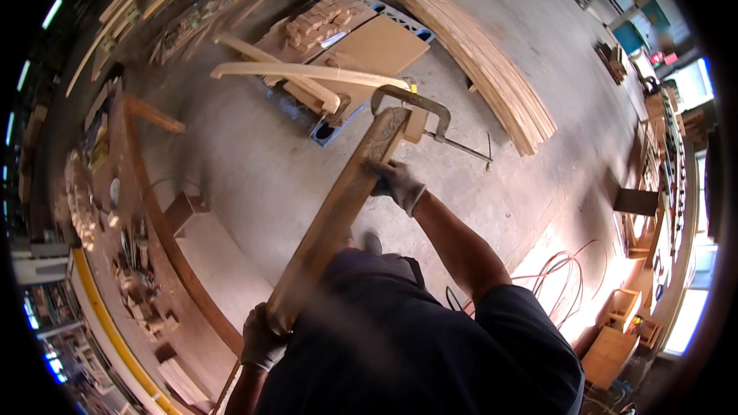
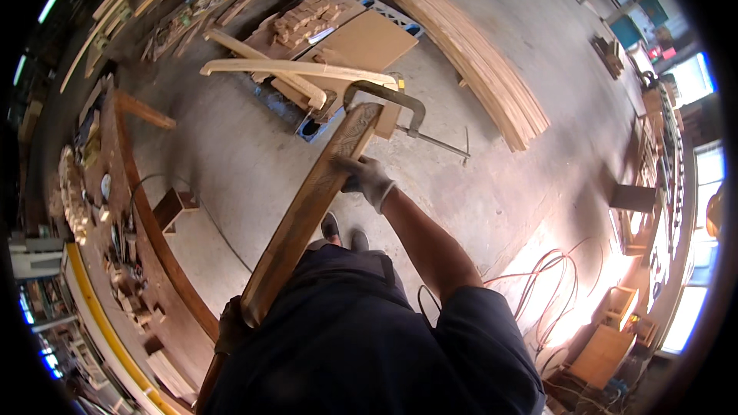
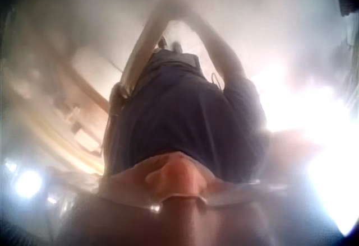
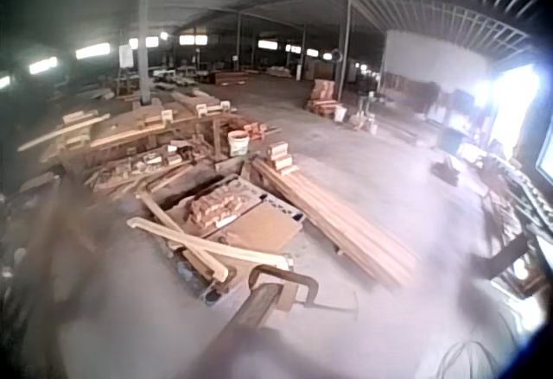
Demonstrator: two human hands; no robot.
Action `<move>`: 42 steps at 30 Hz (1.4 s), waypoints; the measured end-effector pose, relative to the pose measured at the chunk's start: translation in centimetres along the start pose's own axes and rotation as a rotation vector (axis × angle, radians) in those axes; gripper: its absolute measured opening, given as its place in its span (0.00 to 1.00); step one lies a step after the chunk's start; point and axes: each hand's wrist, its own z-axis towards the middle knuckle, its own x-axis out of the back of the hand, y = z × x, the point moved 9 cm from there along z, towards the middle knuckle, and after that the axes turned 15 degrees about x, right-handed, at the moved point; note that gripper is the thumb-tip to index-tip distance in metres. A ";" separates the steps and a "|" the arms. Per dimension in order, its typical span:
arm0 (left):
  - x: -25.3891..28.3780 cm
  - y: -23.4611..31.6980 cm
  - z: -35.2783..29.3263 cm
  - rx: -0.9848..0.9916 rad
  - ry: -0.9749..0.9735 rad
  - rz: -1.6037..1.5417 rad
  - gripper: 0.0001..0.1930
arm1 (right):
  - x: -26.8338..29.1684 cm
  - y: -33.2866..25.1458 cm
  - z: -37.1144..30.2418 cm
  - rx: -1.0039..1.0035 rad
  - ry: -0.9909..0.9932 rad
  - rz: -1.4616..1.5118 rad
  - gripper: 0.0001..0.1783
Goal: The person carves a decorative pattern into a long wooden piece using a chisel and mallet on a workbench. They then clamp the piece, walk to a nearby rack to place it, retrieve another long wooden piece, and return to the workbench to continue carving.
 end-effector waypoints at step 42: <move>-11.0 54.4 21.7 -0.579 -0.410 0.735 0.47 | 50.0 -13.1 1.0 0.079 0.673 0.297 0.19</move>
